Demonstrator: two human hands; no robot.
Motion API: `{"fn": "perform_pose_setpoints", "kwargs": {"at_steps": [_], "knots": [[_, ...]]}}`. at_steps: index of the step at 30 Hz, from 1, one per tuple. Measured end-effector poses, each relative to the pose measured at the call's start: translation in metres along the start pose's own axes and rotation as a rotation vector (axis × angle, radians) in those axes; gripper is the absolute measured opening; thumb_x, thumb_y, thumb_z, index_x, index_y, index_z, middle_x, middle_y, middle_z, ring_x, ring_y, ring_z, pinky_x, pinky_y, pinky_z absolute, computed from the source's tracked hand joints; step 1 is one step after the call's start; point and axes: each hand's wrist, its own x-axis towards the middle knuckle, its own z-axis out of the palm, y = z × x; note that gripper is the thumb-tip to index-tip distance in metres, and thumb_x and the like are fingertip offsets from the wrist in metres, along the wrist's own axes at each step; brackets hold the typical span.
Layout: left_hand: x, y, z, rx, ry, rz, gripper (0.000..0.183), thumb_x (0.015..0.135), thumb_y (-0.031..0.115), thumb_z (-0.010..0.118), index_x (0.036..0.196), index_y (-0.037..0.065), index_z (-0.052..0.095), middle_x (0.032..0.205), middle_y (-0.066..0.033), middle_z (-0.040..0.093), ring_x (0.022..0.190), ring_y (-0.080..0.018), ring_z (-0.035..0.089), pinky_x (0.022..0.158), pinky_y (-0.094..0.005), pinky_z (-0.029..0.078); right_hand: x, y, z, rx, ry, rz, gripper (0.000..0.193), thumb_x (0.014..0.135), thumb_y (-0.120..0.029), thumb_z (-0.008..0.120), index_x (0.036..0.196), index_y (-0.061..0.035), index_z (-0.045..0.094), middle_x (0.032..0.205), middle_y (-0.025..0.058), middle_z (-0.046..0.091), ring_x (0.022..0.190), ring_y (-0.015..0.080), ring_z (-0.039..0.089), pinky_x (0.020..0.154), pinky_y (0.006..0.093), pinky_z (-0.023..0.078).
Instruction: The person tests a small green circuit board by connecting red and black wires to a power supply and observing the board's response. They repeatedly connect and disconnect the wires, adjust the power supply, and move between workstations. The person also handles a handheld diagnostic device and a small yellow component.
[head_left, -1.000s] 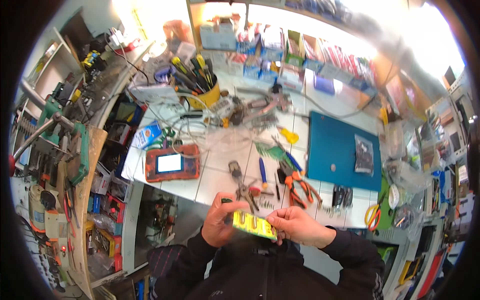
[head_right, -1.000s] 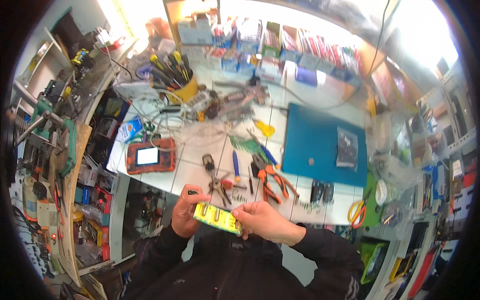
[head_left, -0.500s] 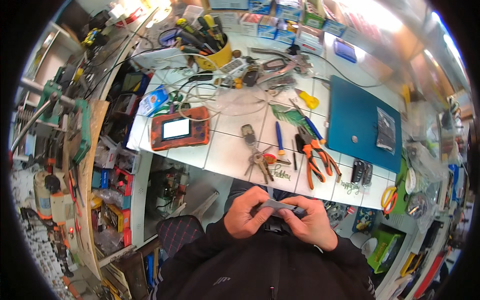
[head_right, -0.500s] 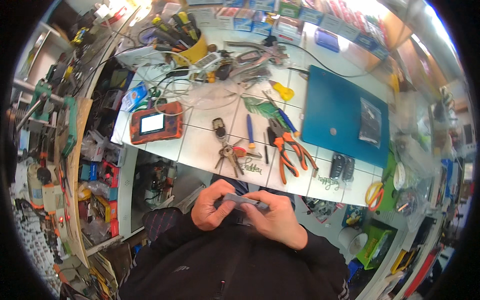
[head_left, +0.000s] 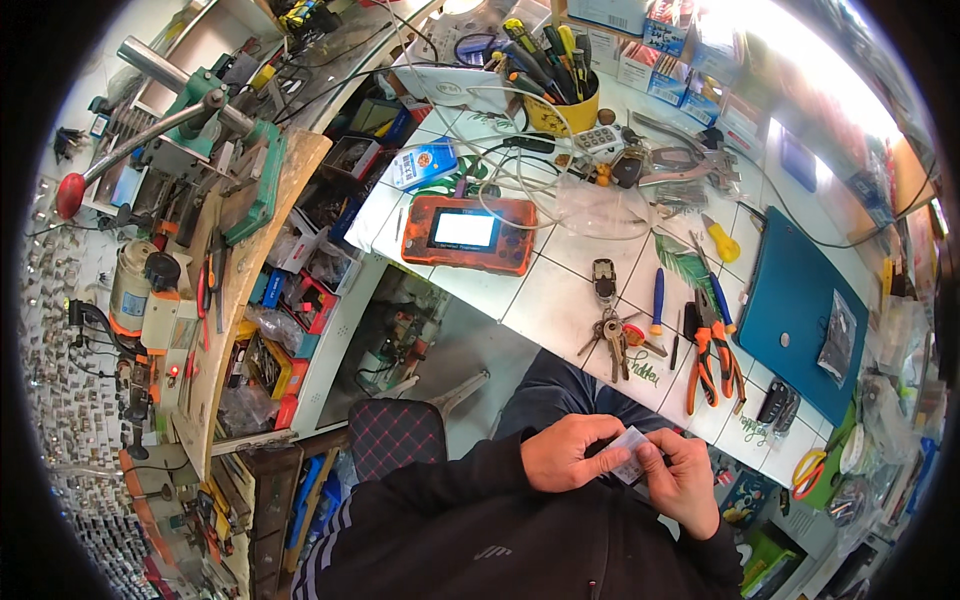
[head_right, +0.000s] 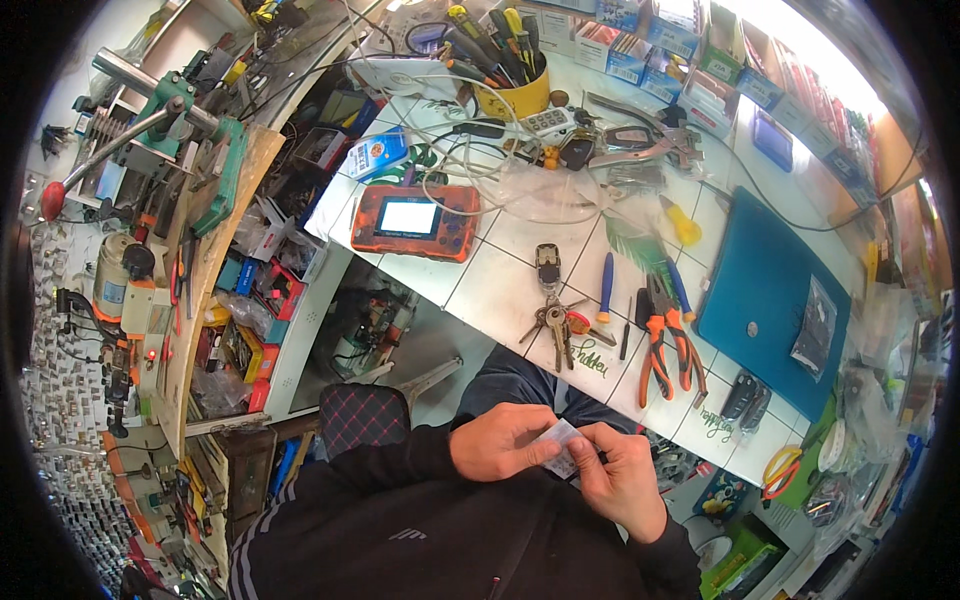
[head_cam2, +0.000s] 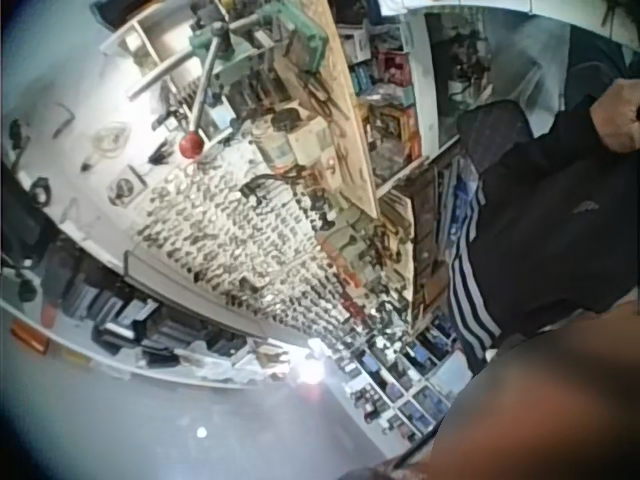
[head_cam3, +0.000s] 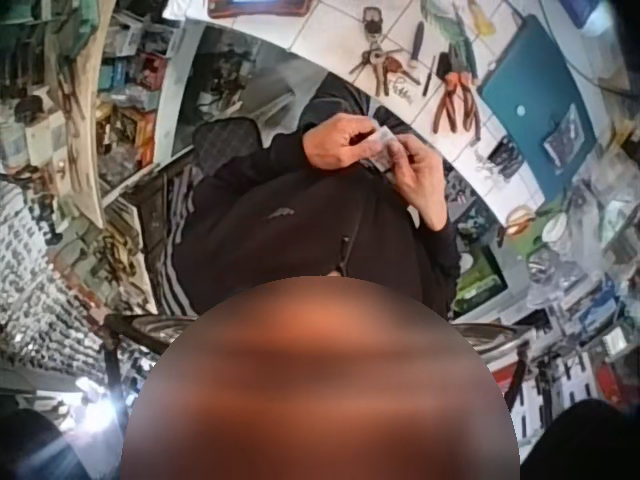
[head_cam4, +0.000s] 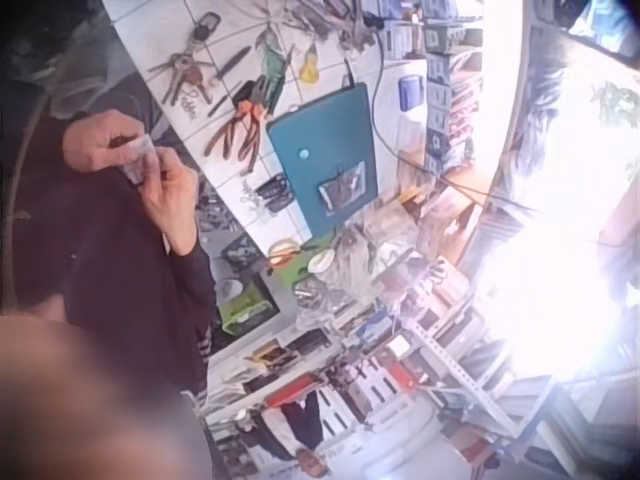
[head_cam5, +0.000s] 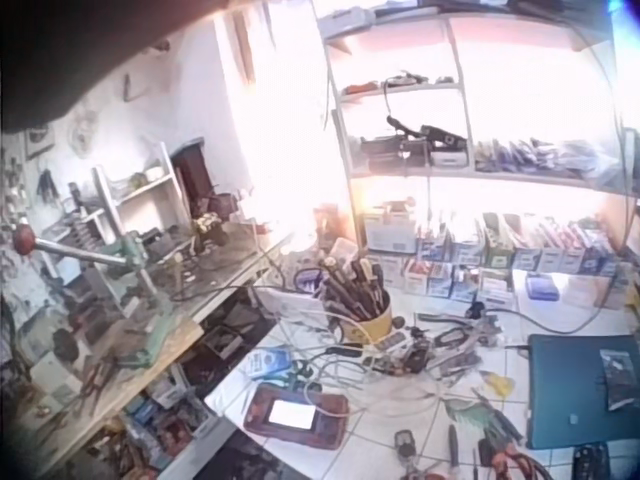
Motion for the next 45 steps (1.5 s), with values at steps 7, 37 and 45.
{"fn": "perform_pose_setpoints", "kwargs": {"at_steps": [7, 37, 45], "knots": [[-0.002, 0.002, 0.003, -0.043, -0.049, 0.088, 0.022, 0.092, 0.021, 0.057, 0.089, -0.001, 0.053, 0.08, -0.0135, 0.049, 0.073, -0.0289, 0.051, 0.067, -0.0352, 0.042, -0.003, 0.0, 0.0, 0.04, -0.018, -0.018, 0.016, 0.09, -0.011, 0.057, 0.083, 0.0022, 0.064, 0.058, 0.0098, 0.059, 0.049, 0.0153, 0.055, 0.05, 0.0269, 0.044], [0.011, 0.011, 0.023, 0.707, 0.559, 0.117, 0.053, 0.07, 0.042, 0.08, 0.096, 0.001, 0.058, 0.081, -0.0107, 0.057, 0.064, -0.0237, 0.056, 0.055, -0.0318, 0.047, 0.0, 0.025, 0.041, 0.079, 0.464, -0.247, 0.024, 0.085, 0.002, 0.059, 0.108, -0.0008, 0.059, 0.092, 0.0162, 0.064, 0.078, 0.0326, 0.065, 0.067, 0.0336, 0.052], [0.026, 0.011, 0.017, 0.393, 0.572, 0.052, 0.046, 0.077, 0.03, 0.079, 0.1, 0.004, 0.049, 0.076, -0.0034, 0.055, 0.064, -0.0096, 0.051, 0.057, -0.0237, 0.043, 0.004, 0.02, 0.036, 0.227, 0.47, -0.286, 0.017, 0.083, 0.005, 0.059, 0.1, 0.0008, 0.058, 0.106, 0.0128, 0.059, 0.071, 0.0184, 0.059, 0.061, 0.0256, 0.047]]}}
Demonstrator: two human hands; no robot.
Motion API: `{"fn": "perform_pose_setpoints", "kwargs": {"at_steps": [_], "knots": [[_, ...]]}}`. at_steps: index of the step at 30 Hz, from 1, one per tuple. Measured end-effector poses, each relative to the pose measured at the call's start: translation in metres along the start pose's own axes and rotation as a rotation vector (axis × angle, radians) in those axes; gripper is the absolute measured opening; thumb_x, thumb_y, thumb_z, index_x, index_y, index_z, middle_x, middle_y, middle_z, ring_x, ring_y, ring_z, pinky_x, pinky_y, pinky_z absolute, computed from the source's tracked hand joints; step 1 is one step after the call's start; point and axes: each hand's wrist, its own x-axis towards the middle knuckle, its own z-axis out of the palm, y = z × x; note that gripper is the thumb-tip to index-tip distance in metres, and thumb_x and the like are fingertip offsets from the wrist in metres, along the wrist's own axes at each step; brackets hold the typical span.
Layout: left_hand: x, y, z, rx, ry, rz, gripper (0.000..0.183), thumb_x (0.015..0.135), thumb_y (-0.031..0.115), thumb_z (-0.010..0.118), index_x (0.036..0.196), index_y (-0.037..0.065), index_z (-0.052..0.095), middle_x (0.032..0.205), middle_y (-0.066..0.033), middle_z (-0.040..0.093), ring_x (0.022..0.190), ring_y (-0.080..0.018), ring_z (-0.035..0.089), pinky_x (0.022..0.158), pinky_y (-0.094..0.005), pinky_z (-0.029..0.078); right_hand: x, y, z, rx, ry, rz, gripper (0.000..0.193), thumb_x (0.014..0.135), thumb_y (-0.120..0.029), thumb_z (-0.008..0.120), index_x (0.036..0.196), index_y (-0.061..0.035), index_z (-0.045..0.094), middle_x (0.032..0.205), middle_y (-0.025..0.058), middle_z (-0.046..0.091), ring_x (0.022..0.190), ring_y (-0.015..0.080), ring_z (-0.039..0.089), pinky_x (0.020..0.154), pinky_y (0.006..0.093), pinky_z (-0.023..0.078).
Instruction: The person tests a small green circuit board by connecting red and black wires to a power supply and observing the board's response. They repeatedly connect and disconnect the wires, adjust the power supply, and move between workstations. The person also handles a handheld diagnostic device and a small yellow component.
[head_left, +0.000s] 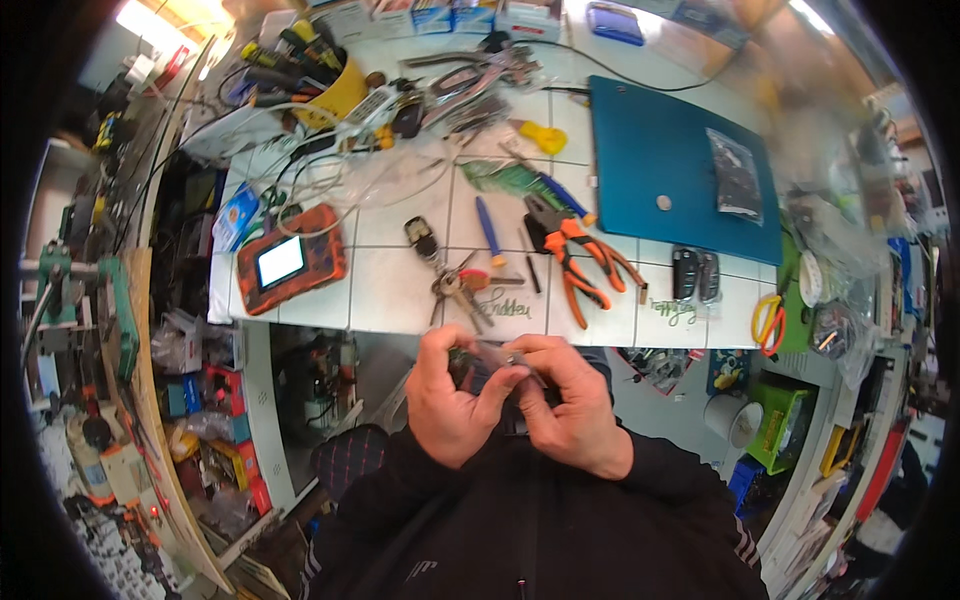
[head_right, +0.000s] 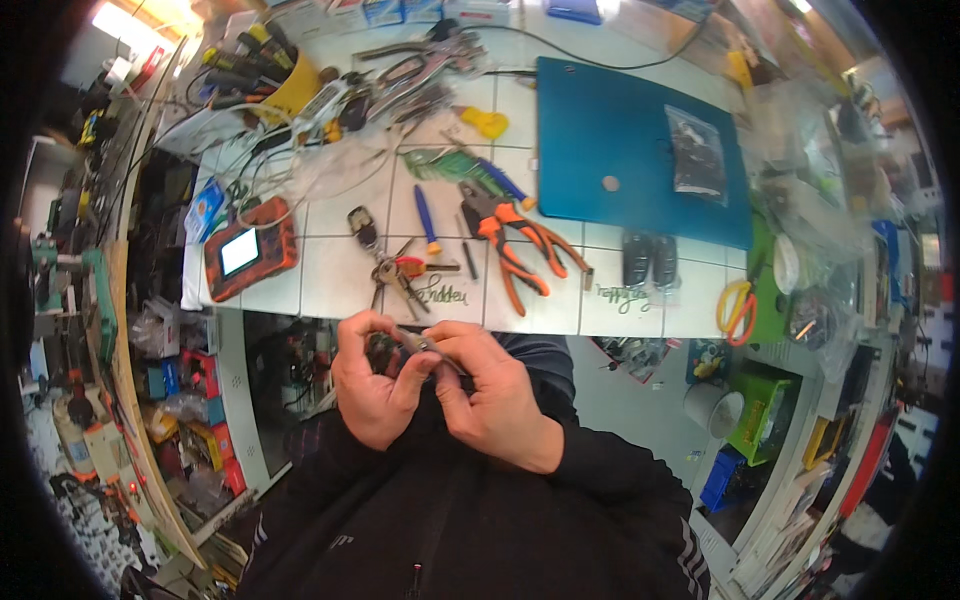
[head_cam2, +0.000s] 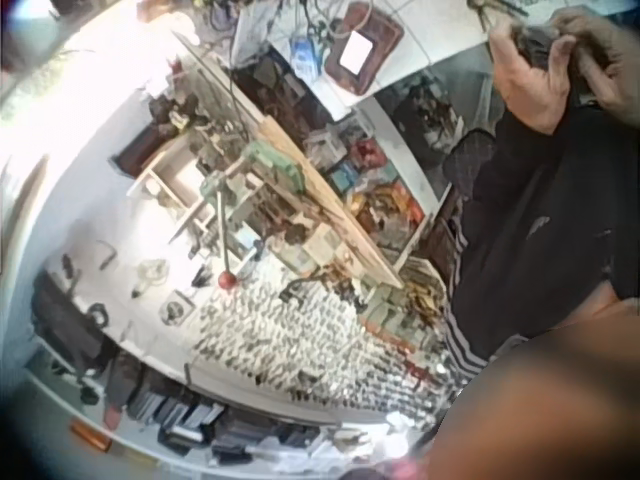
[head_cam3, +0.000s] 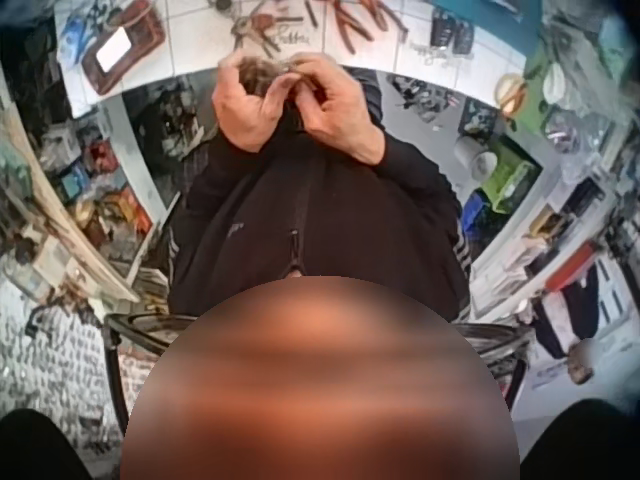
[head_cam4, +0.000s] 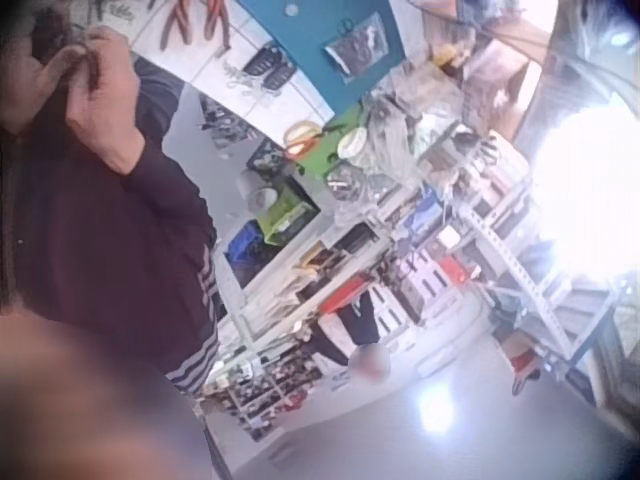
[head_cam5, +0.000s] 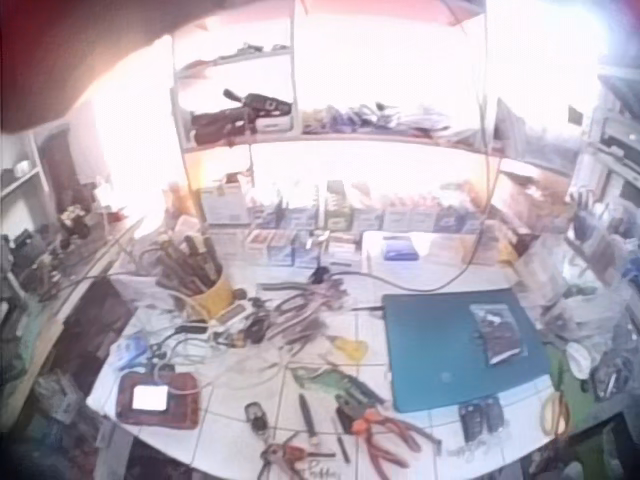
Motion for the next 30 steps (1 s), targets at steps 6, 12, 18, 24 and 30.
{"fn": "perform_pose_setpoints", "kwargs": {"at_steps": [6, 12, 18, 24, 30], "knots": [[0.004, 0.002, 0.004, 0.036, 0.001, 0.206, 0.026, 0.084, 0.017, 0.069, 0.102, 0.0, 0.062, 0.084, -0.0138, 0.06, 0.069, -0.0234, 0.06, 0.063, -0.0298, 0.049, -0.004, 0.004, 0.004, 0.22, 0.071, 0.082, 0.009, 0.083, 0.003, 0.063, 0.091, 0.0014, 0.059, 0.105, 0.0097, 0.061, 0.069, 0.0089, 0.056, 0.061, 0.0223, 0.046], [0.001, -0.001, 0.008, 0.086, 0.032, 0.232, 0.023, 0.085, 0.008, 0.062, 0.106, -0.001, 0.061, 0.092, -0.0181, 0.062, 0.077, -0.0293, 0.064, 0.067, -0.0339, 0.051, -0.002, 0.003, 0.004, 0.088, 0.137, 0.074, 0.012, 0.079, 0.004, 0.067, 0.09, 0.0025, 0.062, 0.096, 0.012, 0.068, 0.079, 0.0145, 0.065, 0.068, 0.0254, 0.052], [-0.003, -0.004, 0.014, 0.11, 0.038, 0.177, 0.024, 0.085, 0.005, 0.058, 0.108, -0.002, 0.06, 0.087, -0.0184, 0.062, 0.073, -0.0319, 0.064, 0.065, -0.0347, 0.051, 0.003, 0.009, 0.001, -0.187, 0.1, -0.119, 0.021, 0.071, 0.009, 0.068, 0.09, 0.0009, 0.065, 0.087, 0.0113, 0.068, 0.074, 0.0242, 0.065, 0.066, 0.0296, 0.052], [-0.005, -0.006, 0.016, -0.005, 0.032, 0.007, 0.023, 0.084, 0.004, 0.056, 0.105, -0.003, 0.064, 0.084, -0.0167, 0.065, 0.071, -0.023, 0.065, 0.064, -0.0312, 0.052, 0.006, 0.011, 0.002, -0.298, 0.034, -0.247, 0.033, 0.065, 0.012, 0.065, 0.096, -0.0005, 0.067, 0.091, 0.0119, 0.069, 0.074, 0.0259, 0.064, 0.065, 0.0324, 0.051], [-0.005, -0.009, 0.021, -0.354, 0.112, -0.174, 0.026, 0.088, 0.005, 0.057, 0.112, -0.003, 0.063, 0.089, -0.0092, 0.068, 0.074, -0.0063, 0.059, 0.067, -0.0225, 0.049, 0.01, 0.007, 0.013, -0.326, 0.071, -0.302, 0.024, 0.069, 0.012, 0.068, 0.09, 0.0022, 0.064, 0.09, 0.0163, 0.068, 0.073, 0.0273, 0.064, 0.064, 0.0311, 0.051]]}}
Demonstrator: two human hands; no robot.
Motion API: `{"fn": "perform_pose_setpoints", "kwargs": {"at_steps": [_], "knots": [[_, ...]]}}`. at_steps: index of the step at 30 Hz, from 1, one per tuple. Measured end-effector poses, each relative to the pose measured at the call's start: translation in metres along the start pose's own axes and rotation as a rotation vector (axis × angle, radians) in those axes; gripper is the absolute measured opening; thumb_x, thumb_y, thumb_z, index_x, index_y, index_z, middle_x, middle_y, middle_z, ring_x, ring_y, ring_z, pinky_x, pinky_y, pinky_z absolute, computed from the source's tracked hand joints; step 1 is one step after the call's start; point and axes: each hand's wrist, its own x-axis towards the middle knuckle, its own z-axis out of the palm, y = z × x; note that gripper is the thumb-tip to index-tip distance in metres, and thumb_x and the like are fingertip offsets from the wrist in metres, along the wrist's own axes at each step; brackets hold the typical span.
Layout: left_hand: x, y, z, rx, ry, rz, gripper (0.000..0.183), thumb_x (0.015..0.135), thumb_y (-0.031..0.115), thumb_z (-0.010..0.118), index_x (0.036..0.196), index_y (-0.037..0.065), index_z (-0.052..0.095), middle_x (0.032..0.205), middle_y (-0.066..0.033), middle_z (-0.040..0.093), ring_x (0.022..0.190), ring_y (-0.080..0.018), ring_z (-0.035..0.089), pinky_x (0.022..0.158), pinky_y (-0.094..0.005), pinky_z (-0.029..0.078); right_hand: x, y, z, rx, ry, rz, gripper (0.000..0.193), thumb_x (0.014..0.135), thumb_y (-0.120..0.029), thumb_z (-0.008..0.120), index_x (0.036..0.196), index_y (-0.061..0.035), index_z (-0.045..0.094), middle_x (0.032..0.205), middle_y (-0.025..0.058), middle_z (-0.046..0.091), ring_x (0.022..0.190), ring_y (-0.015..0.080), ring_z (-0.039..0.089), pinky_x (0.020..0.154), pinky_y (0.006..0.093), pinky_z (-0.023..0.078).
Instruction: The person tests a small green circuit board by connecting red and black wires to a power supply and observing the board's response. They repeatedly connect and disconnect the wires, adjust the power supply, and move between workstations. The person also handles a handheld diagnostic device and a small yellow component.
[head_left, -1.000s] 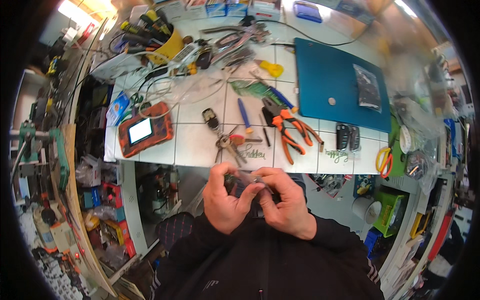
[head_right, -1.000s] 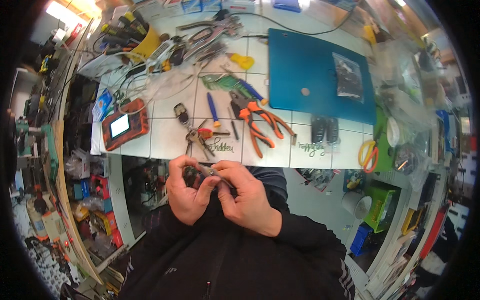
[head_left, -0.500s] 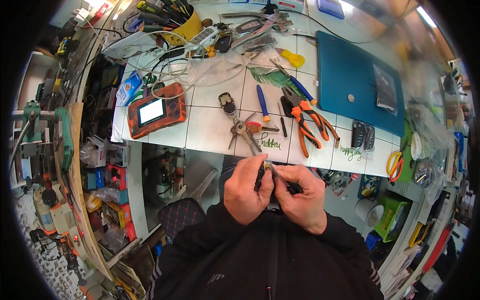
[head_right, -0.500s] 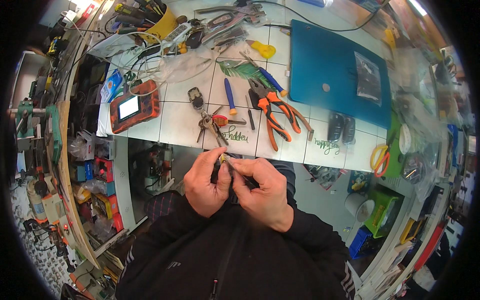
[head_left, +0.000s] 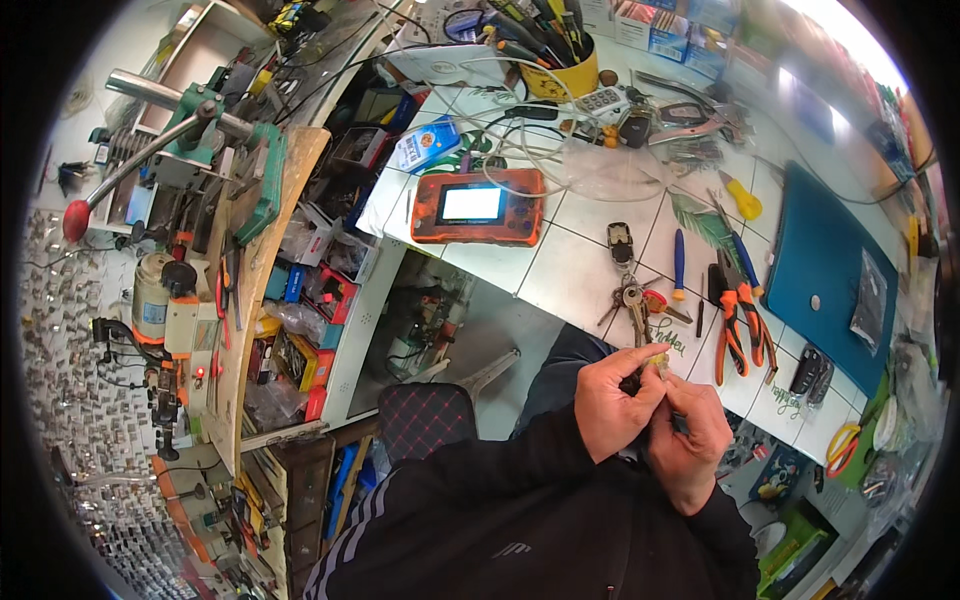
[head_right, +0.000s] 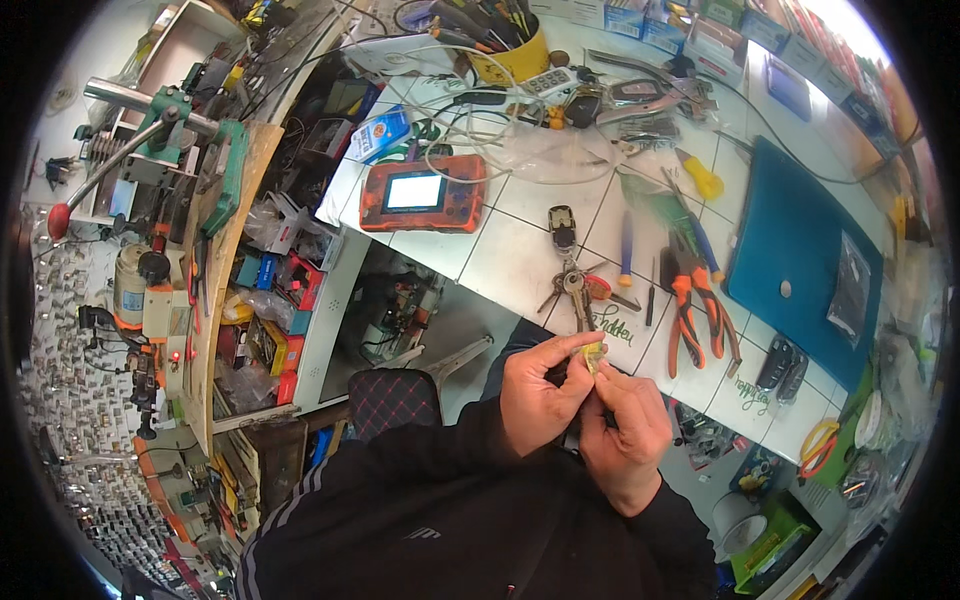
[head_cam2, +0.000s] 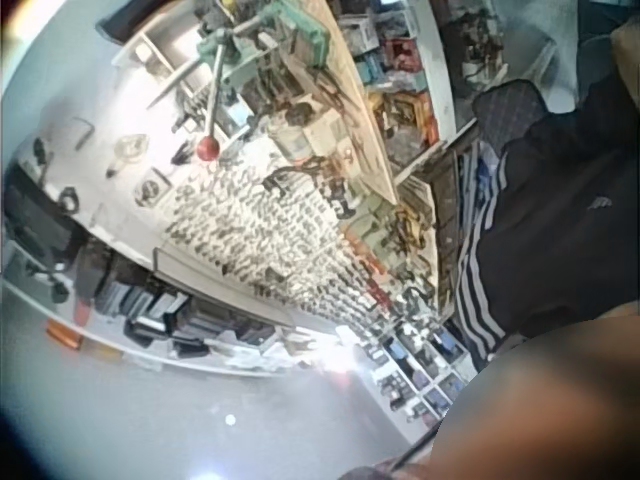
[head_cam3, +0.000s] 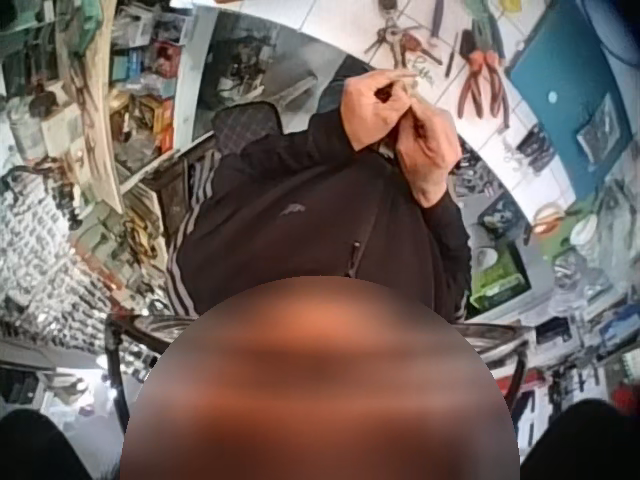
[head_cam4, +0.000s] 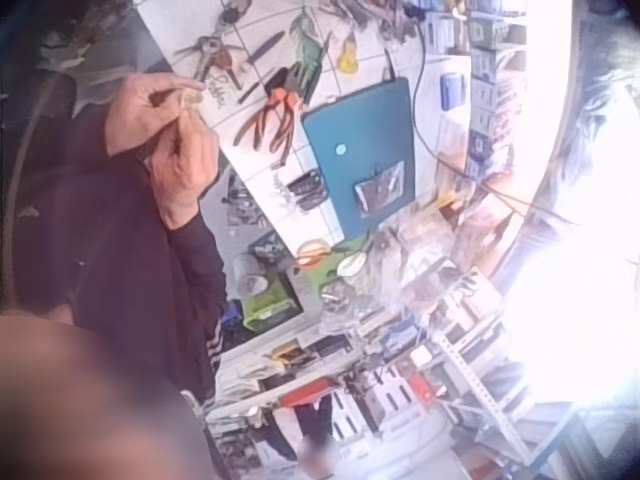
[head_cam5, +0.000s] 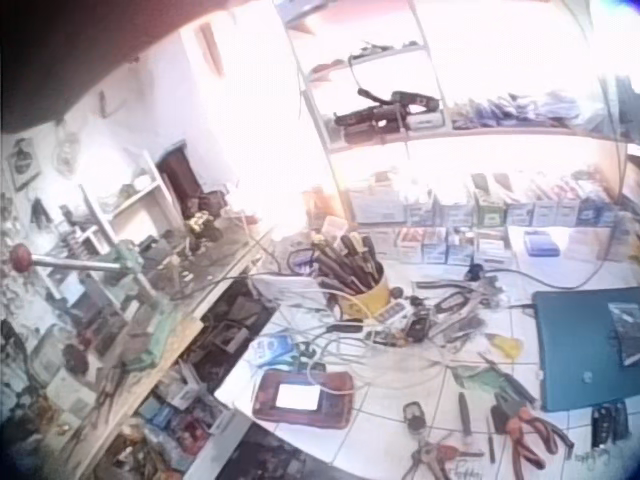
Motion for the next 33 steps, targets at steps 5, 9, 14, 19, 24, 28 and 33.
{"fn": "perform_pose_setpoints", "kwargs": {"at_steps": [5, 9, 14, 19, 24, 28, 33], "knots": [[-0.001, -0.006, 0.006, -0.161, 0.084, -0.102, 0.022, 0.094, 0.009, 0.053, 0.108, -0.003, 0.064, 0.087, -0.0066, 0.067, 0.075, -0.0062, 0.057, 0.068, -0.0214, 0.049, 0.002, -0.002, 0.003, -0.015, 0.006, -0.023, 0.023, 0.069, 0.012, 0.069, 0.089, 0.0026, 0.063, 0.089, 0.0163, 0.068, 0.072, 0.027, 0.064, 0.063, 0.0312, 0.051], [0.002, -0.011, 0.007, -0.281, 0.131, -0.188, 0.021, 0.096, 0.014, 0.053, 0.101, -0.003, 0.064, 0.084, -0.0048, 0.066, 0.074, -0.0065, 0.057, 0.065, -0.0209, 0.048, -0.001, -0.004, 0.006, -0.021, 0.024, -0.058, 0.023, 0.07, 0.012, 0.068, 0.091, 0.0028, 0.063, 0.09, 0.0163, 0.068, 0.072, 0.0266, 0.064, 0.065, 0.031, 0.051], [0.011, -0.014, 0.0, -0.517, 0.027, -0.439, 0.021, 0.096, 0.018, 0.056, 0.104, 0.0, 0.062, 0.09, -0.0041, 0.066, 0.068, -0.0042, 0.054, 0.059, -0.0182, 0.044, 0.001, -0.002, 0.007, -0.088, 0.0, -0.069, 0.024, 0.071, 0.012, 0.068, 0.093, 0.0024, 0.063, 0.094, 0.0167, 0.067, 0.076, 0.0263, 0.064, 0.068, 0.031, 0.051], [0.013, -0.008, -0.012, -0.619, -0.05, -0.556, 0.029, 0.095, 0.02, 0.057, 0.114, -0.001, 0.058, 0.1, -0.0062, 0.065, 0.077, -0.0083, 0.059, 0.064, -0.0203, 0.047, 0.001, 0.002, 0.006, -0.147, 0.02, -0.106, 0.031, 0.065, 0.011, 0.069, 0.094, 0.001, 0.064, 0.098, 0.0161, 0.067, 0.076, 0.028, 0.063, 0.066, 0.0333, 0.052], [0.017, -0.007, -0.017, -0.71, -0.097, -0.673, 0.028, 0.092, 0.014, 0.06, 0.114, -0.005, 0.058, 0.101, -0.0082, 0.064, 0.087, -0.0126, 0.061, 0.077, -0.023, 0.05, -0.001, 0.013, -0.004, -0.149, -0.008, -0.159, 0.039, 0.062, 0.005, 0.07, 0.1, -0.0001, 0.063, 0.103, 0.0138, 0.065, 0.074, 0.0259, 0.063, 0.064, 0.0332, 0.052], [0.022, -0.004, -0.031, -0.807, -0.209, -0.804, 0.023, 0.092, 0.011, 0.06, 0.112, 0.0, 0.059, 0.1, -0.0052, 0.065, 0.088, -0.0109, 0.061, 0.079, -0.0232, 0.051, -0.004, 0.011, -0.008, -0.218, -0.005, -0.21, 0.035, 0.064, 0.002, 0.071, 0.098, 0.0002, 0.064, 0.105, 0.0123, 0.064, 0.077, 0.024, 0.063, 0.066, 0.0318, 0.052], [0.027, -0.005, -0.038, -0.859, -0.313, -0.9, 0.022, 0.091, 0.011, 0.061, 0.112, 0.004, 0.059, 0.099, -0.0033, 0.065, 0.086, -0.0099, 0.061, 0.078, -0.0233, 0.052, -0.004, 0.012, -0.011, -0.275, 0.006, -0.258, 0.031, 0.065, -0.002, 0.07, 0.096, 0.0008, 0.065, 0.107, 0.0127, 0.064, 0.08, 0.0234, 0.062, 0.067, 0.0314, 0.052]]}}
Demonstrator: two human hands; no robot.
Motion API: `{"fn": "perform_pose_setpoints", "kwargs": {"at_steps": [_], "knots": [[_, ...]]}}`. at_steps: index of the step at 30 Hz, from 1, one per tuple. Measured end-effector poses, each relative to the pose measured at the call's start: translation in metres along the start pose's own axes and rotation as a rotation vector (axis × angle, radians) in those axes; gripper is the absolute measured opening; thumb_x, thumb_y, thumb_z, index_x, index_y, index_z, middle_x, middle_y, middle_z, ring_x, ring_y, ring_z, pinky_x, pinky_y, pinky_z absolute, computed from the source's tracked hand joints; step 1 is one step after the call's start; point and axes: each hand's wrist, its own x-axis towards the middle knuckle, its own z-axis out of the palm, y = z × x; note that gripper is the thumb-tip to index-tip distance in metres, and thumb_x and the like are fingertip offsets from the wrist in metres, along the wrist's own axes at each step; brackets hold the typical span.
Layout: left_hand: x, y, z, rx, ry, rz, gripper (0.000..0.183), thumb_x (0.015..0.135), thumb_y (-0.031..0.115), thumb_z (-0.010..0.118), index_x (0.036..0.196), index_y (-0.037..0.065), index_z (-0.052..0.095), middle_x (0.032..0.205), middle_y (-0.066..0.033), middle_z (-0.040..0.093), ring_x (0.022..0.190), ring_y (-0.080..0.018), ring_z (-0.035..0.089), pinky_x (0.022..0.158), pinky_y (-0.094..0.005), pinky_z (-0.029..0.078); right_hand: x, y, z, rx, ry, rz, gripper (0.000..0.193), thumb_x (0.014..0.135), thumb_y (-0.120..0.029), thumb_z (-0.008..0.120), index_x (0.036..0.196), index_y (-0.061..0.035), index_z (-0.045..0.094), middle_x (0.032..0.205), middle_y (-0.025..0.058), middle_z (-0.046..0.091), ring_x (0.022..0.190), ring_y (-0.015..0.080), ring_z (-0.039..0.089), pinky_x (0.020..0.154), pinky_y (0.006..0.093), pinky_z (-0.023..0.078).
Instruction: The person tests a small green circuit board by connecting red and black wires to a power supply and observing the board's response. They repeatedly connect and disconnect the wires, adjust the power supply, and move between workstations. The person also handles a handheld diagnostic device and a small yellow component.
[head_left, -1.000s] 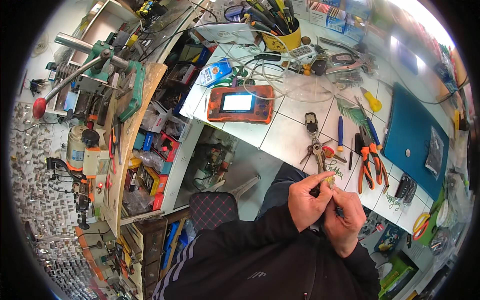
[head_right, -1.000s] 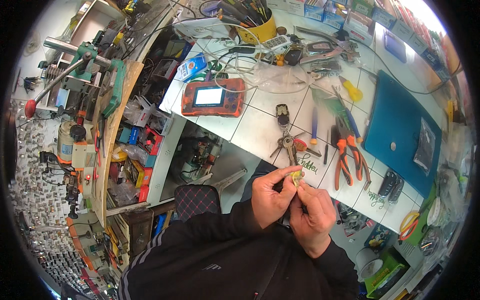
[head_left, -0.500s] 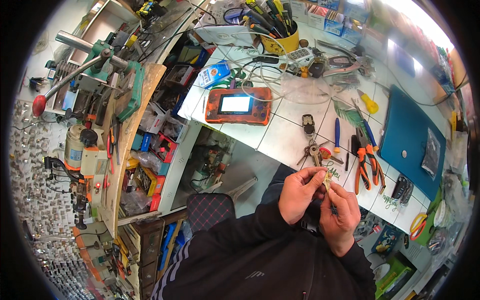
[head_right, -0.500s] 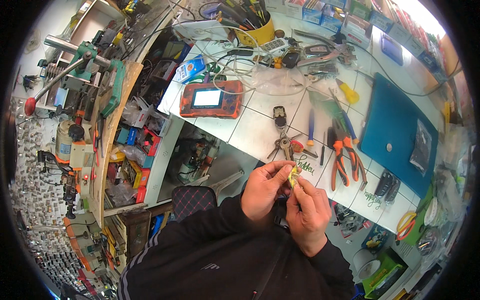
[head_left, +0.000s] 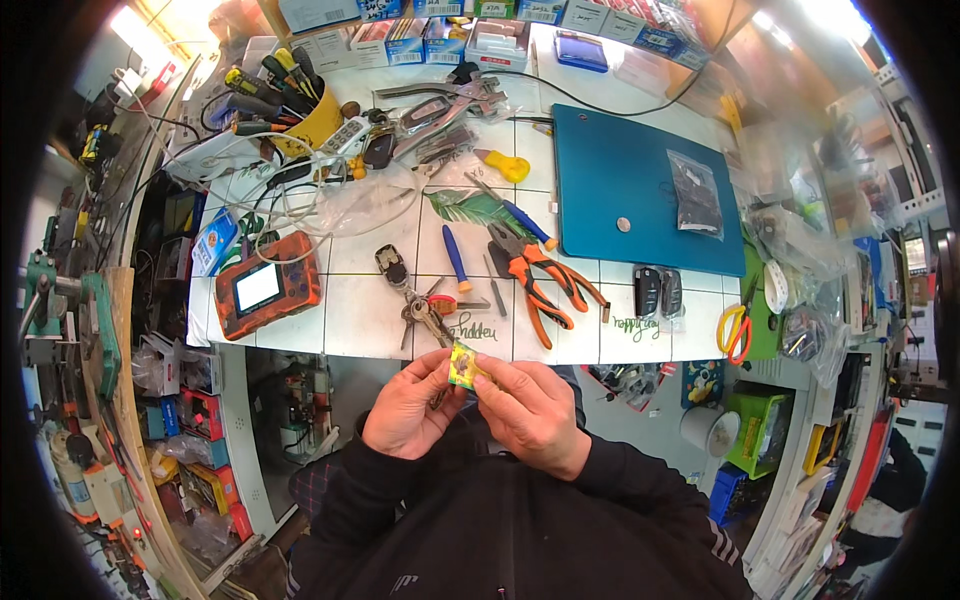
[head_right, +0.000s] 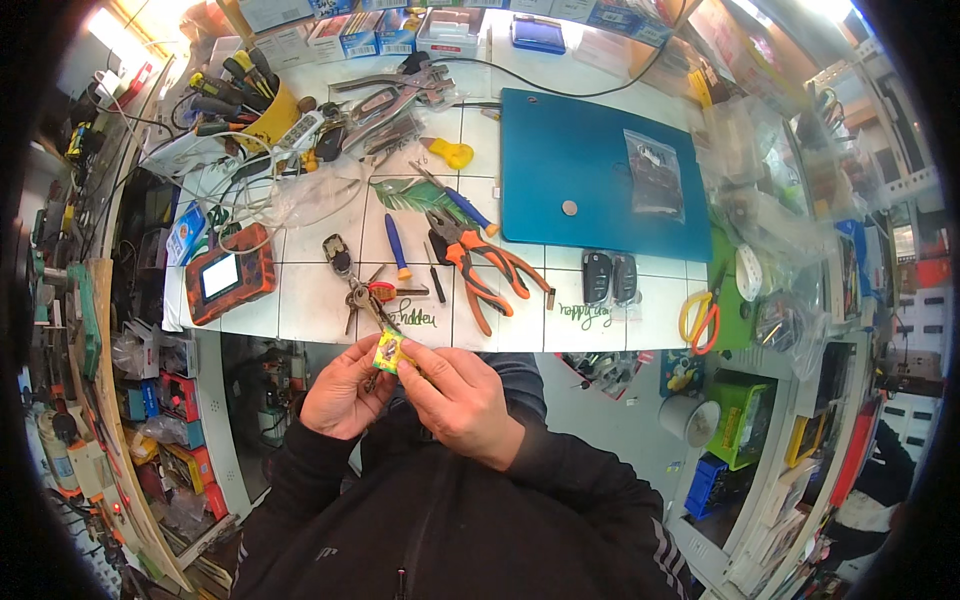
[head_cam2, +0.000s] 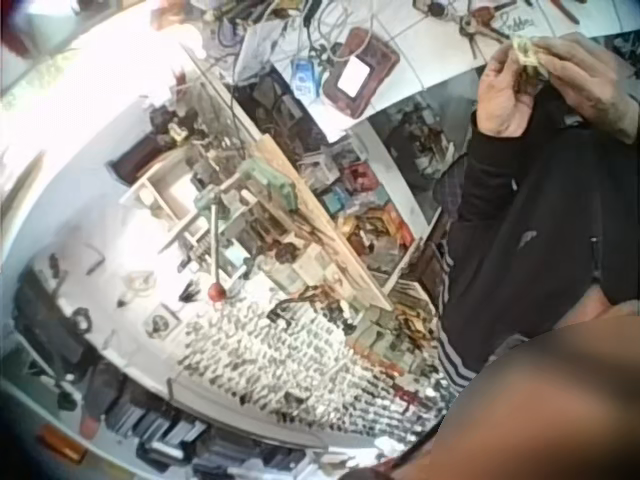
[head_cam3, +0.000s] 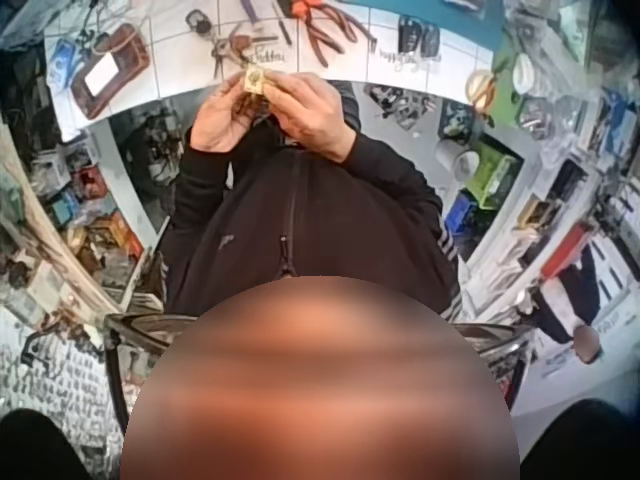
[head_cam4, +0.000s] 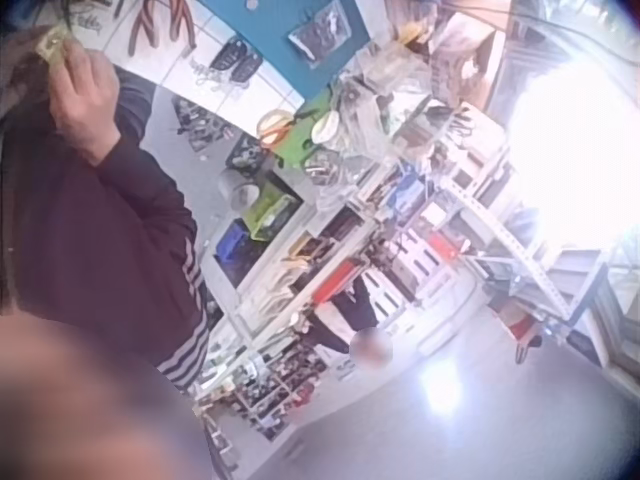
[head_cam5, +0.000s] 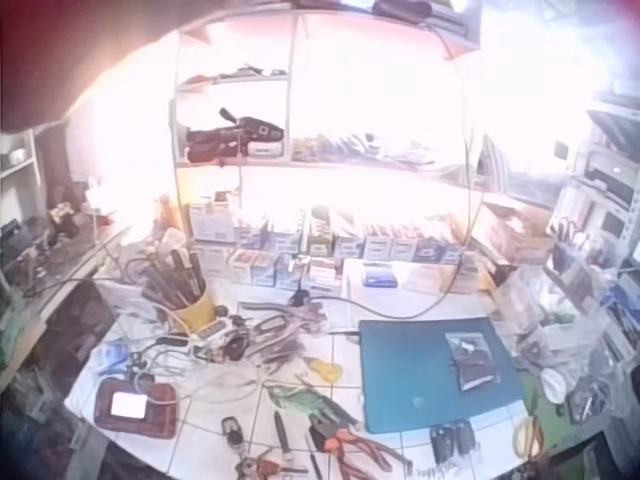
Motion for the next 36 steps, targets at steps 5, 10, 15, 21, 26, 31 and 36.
{"fn": "perform_pose_setpoints", "kwargs": {"at_steps": [5, 10, 15, 21, 26, 31, 36], "knots": [[-0.003, 0.003, -0.004, 0.027, -0.087, -0.064, 0.023, 0.092, 0.011, 0.059, 0.115, 0.006, 0.056, 0.103, -0.0027, 0.063, 0.088, -0.0103, 0.061, 0.081, -0.0234, 0.052, -0.001, 0.004, -0.008, -0.009, -0.003, -0.08, 0.027, 0.067, -0.007, 0.067, 0.094, 0.0004, 0.065, 0.107, 0.0132, 0.064, 0.086, 0.0235, 0.06, 0.071, 0.0334, 0.052], [-0.005, 0.002, -0.008, -0.027, -0.211, -0.117, 0.024, 0.092, 0.011, 0.059, 0.116, 0.006, 0.055, 0.107, -0.0019, 0.062, 0.094, -0.0103, 0.061, 0.082, -0.0236, 0.052, 0.001, 0.008, -0.012, 0.025, 0.047, -0.195, 0.026, 0.066, -0.006, 0.066, 0.092, 0.0007, 0.065, 0.106, 0.0144, 0.065, 0.085, 0.0252, 0.06, 0.07, 0.0363, 0.053], [-0.004, 0.0, -0.009, -0.03, -0.222, -0.128, 0.027, 0.091, 0.012, 0.06, 0.117, 0.007, 0.053, 0.108, -0.0015, 0.062, 0.096, -0.0101, 0.061, 0.083, -0.0235, 0.052, 0.002, 0.01, -0.012, 0.04, 0.052, -0.226, 0.026, 0.066, -0.005, 0.066, 0.091, 0.0011, 0.064, 0.105, 0.0156, 0.065, 0.085, 0.0266, 0.06, 0.07, 0.038, 0.054], [-0.007, -0.003, -0.004, -0.025, -0.241, -0.045, 0.028, 0.09, 0.01, 0.062, 0.117, 0.007, 0.052, 0.109, -0.0029, 0.062, 0.099, -0.0121, 0.061, 0.086, -0.0258, 0.051, 0.002, 0.012, -0.011, 0.045, 0.065, -0.253, 0.024, 0.067, -0.005, 0.067, 0.09, 0.0014, 0.063, 0.106, 0.0157, 0.064, 0.087, 0.0272, 0.06, 0.07, 0.0379, 0.055], [-0.01, -0.003, 0.0, -0.048, -0.269, -0.072, 0.031, 0.088, 0.008, 0.063, 0.117, 0.006, 0.051, 0.11, -0.0043, 0.062, 0.1, -0.0131, 0.061, 0.088, -0.0266, 0.051, 0.001, 0.013, -0.012, 0.065, 0.081, -0.275, 0.024, 0.07, -0.004, 0.068, 0.092, 0.001, 0.062, 0.107, 0.0157, 0.064, 0.089, 0.027, 0.06, 0.07, 0.0379, 0.056], [-0.012, -0.002, 0.0, -0.021, -0.251, -0.105, 0.031, 0.088, 0.007, 0.064, 0.116, 0.006, 0.052, 0.108, -0.0042, 0.062, 0.097, -0.0132, 0.062, 0.084, -0.0253, 0.052, -0.001, 0.014, -0.012, 0.052, 0.084, -0.293, 0.022, 0.072, -0.004, 0.067, 0.093, 0.0006, 0.061, 0.107, 0.0156, 0.064, 0.09, 0.027, 0.06, 0.07, 0.0381, 0.056], [-0.013, -0.001, 0.001, 0.044, -0.157, -0.087, 0.025, 0.088, 0.005, 0.064, 0.111, 0.006, 0.053, 0.102, -0.0052, 0.063, 0.089, -0.0139, 0.064, 0.078, -0.024, 0.053, -0.001, 0.016, -0.017, 0.019, 0.068, -0.219, 0.024, 0.071, -0.001, 0.068, 0.094, -0.0007, 0.062, 0.107, 0.0154, 0.064, 0.091, 0.0274, 0.06, 0.073, 0.0368, 0.055]]}}
